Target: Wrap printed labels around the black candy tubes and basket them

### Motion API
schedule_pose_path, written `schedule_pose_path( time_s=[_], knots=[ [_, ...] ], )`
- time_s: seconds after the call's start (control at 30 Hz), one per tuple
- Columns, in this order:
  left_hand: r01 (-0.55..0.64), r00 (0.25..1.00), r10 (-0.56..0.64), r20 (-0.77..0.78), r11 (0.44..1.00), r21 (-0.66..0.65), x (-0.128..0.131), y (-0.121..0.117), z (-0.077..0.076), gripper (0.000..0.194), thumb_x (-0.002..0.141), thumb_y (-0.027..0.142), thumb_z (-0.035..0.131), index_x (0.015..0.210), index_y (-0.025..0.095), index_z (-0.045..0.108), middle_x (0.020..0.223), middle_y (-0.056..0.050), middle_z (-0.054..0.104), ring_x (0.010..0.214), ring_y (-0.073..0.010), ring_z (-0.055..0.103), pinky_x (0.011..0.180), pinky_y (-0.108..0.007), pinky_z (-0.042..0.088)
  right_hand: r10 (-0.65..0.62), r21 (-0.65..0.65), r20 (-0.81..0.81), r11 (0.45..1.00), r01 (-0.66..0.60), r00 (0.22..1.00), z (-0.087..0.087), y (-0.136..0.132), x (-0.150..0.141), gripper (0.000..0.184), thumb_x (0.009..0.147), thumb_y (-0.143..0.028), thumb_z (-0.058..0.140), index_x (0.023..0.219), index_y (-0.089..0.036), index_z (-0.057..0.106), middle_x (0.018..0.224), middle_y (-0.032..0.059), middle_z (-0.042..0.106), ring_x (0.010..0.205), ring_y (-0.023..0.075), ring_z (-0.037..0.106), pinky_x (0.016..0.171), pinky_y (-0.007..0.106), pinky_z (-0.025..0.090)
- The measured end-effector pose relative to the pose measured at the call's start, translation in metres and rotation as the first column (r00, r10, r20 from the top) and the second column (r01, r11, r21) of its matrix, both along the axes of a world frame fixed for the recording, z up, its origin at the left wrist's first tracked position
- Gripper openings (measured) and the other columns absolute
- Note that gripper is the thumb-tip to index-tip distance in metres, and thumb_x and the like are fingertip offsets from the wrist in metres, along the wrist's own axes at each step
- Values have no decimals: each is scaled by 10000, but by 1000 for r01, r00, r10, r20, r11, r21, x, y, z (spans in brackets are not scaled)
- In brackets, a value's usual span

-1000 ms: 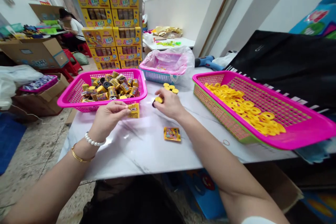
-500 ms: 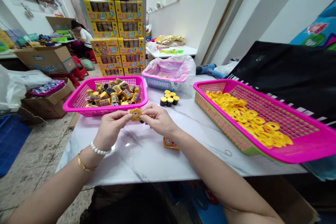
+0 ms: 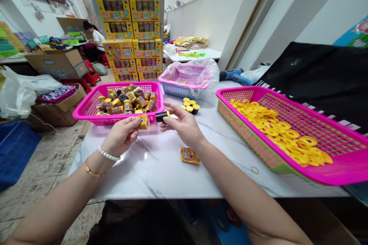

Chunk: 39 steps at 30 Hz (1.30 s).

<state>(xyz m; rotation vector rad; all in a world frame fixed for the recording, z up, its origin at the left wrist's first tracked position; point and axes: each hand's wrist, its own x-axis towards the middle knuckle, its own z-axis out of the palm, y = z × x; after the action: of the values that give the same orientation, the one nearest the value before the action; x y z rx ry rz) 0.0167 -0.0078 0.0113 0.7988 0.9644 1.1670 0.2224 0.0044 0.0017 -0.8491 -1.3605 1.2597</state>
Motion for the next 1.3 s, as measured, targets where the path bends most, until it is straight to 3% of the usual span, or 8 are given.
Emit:
schedule_pose_path(
  time_s=[0.3,0.5,0.63,0.73,0.9,1.1,1.23,1.3],
  knots=[
    [120,959,-67,276,976,-181,3,0,7,253,633,120,858,775,103,649,640,18,611,382,26,344,327,-78,166,-84,156,99,985,68,992,0,-10,-10,446,722,-520,824,1025,-217,698,987,59,763,931,224,726,895,400,593],
    [130,966,-97,241,984,-124,4,-2,2,365,550,234,924,725,119,626,514,72,478,379,-3,375,322,-100,182,-208,322,257,939,120,944,0,-16,-11,260,816,-378,738,1002,-204,689,969,57,739,895,208,712,914,399,586],
    [110,980,-96,174,991,-73,5,-3,0,519,431,380,979,722,117,638,497,75,463,382,-16,396,317,-116,175,-352,483,293,857,181,889,0,-24,-14,239,845,-339,713,1049,-220,680,1169,96,705,1087,233,684,1007,403,552],
    [82,987,-77,144,996,-32,4,-3,0,526,438,408,973,721,109,645,513,52,498,410,-25,426,334,-121,195,-242,406,255,905,123,936,-4,-26,-17,276,859,-367,714,1081,-228,630,1283,118,678,1152,244,678,1014,408,551],
    [105,990,-107,90,994,31,4,-5,0,500,507,446,944,713,97,651,538,21,522,454,-58,474,356,-150,260,-40,269,156,963,-3,987,-7,-19,-13,313,845,-418,754,1046,-227,611,999,50,746,912,195,733,858,356,603],
    [33,990,-10,-141,985,168,-4,-7,7,609,567,572,897,904,114,679,723,-24,630,581,-99,565,447,-188,426,-98,513,185,858,-12,978,-2,-18,-3,293,802,-252,818,1059,-259,679,1027,40,694,963,187,683,868,341,577],
    [335,933,-318,-165,939,81,-9,-3,6,635,578,629,872,878,106,675,804,-55,655,677,-134,627,541,-228,498,-169,685,307,723,-94,937,-2,-17,-4,299,808,-143,789,1067,-281,731,1061,48,641,993,189,648,881,351,569],
    [379,922,-372,-109,923,61,-10,0,2,571,585,560,900,828,102,660,740,-32,629,609,-101,584,526,-215,458,-216,731,334,674,-108,917,-3,-16,-6,304,824,-115,761,1073,-288,742,1020,39,632,947,174,647,865,344,576]
  ],
)
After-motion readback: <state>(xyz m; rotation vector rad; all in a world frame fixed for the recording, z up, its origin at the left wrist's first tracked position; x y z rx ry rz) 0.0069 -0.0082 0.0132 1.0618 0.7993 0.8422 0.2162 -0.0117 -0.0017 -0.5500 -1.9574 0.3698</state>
